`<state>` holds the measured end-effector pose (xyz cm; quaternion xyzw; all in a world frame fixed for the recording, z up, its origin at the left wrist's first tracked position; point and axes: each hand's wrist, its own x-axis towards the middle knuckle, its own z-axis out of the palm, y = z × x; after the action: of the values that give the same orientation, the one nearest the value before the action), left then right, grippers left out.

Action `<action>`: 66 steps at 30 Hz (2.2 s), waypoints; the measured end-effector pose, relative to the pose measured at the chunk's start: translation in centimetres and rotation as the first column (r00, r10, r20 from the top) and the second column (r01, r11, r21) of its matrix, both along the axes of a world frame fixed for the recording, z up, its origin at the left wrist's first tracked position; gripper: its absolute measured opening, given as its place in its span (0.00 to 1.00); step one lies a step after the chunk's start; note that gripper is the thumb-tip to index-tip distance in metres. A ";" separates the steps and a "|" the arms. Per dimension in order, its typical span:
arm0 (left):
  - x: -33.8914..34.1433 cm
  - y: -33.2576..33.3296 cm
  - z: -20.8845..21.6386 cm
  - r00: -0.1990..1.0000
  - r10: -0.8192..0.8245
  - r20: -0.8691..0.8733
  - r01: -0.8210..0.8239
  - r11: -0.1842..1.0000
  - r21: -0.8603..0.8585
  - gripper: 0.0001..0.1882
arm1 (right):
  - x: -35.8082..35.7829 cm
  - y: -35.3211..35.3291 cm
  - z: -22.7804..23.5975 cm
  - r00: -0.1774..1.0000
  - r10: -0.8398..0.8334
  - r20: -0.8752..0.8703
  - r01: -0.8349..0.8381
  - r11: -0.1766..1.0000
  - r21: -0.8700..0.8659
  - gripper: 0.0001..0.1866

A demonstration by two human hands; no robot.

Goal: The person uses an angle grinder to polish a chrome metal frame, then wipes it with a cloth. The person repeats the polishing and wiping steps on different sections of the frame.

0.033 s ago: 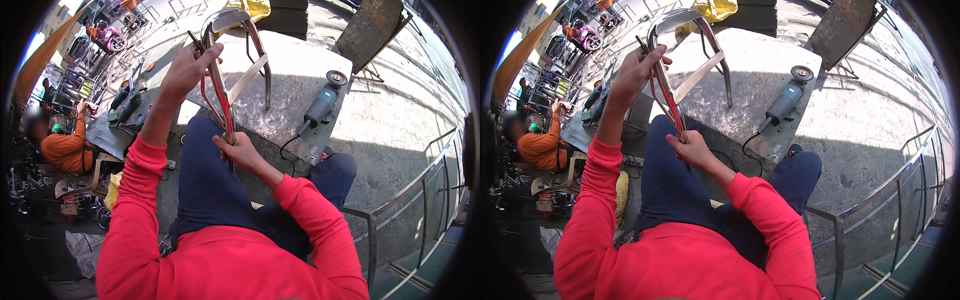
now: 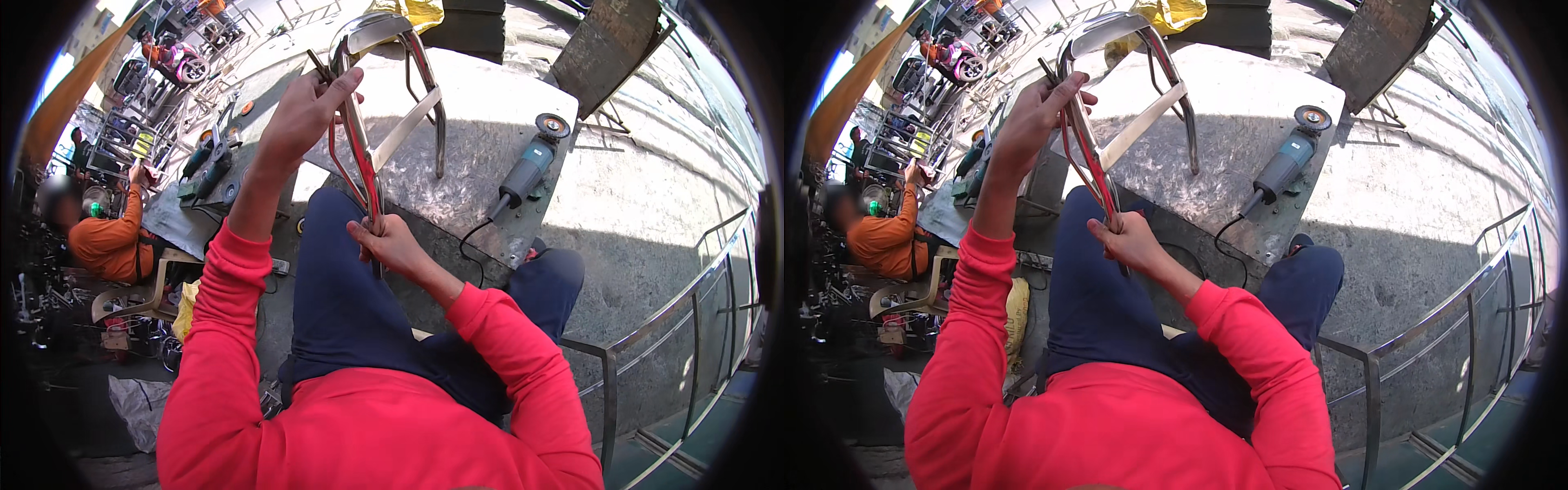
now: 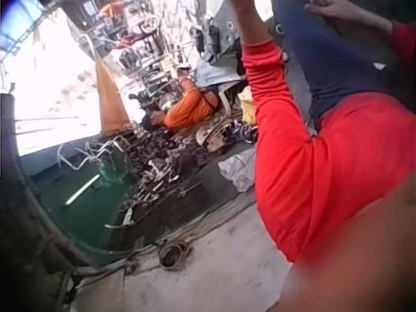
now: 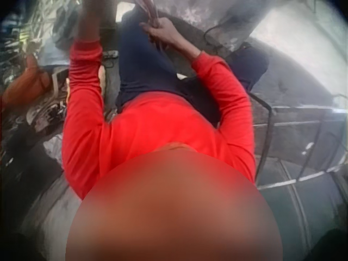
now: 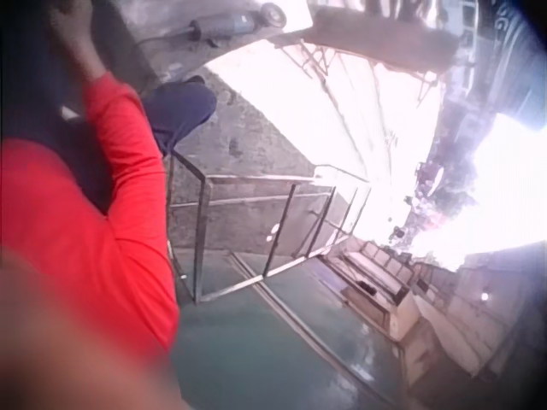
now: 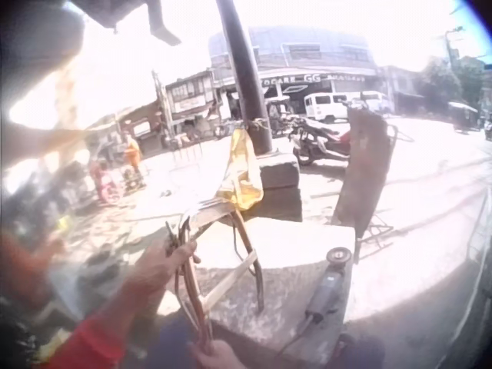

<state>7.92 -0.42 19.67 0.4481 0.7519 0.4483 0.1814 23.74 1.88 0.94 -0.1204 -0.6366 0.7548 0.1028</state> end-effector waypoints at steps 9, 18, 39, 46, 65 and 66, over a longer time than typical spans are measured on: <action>2.8 -2.8 0.3 0.990 -0.109 0.089 0.112 0.993 -0.023 0.43 | -1.5 -1.5 -1.2 0.999 0.036 -0.025 -0.035 0.999 0.039 0.29; 1.0 -3.7 -1.6 0.966 -0.210 0.154 0.184 0.969 0.165 0.37 | -1.4 -1.0 -1.1 0.998 -0.037 -0.046 0.037 0.999 0.005 0.31; 2.3 -5.0 -4.7 0.991 -0.133 0.006 0.130 0.973 0.189 0.42 | -1.3 -1.1 -1.3 0.998 -0.061 -0.007 0.061 0.997 -0.048 0.25; 2.0 -4.8 -4.6 0.991 -0.125 -0.048 0.131 0.977 0.167 0.38 | -1.4 -1.2 -0.3 0.994 -0.108 0.029 0.109 0.993 -0.045 0.30; 2.5 -4.8 -4.6 0.994 -0.032 -0.109 0.049 0.987 0.153 0.36 | -1.5 -1.4 0.1 0.986 -0.134 0.097 0.130 0.990 0.046 0.29; 2.5 -4.8 -4.6 0.995 -0.031 -0.094 0.044 0.988 0.145 0.36 | -1.5 -1.4 0.2 0.986 -0.132 0.100 0.128 0.991 0.049 0.28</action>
<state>10.47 -5.26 15.11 0.4944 0.7158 0.4780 0.1215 22.23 0.51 1.10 -0.1983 -0.6476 0.7257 0.1212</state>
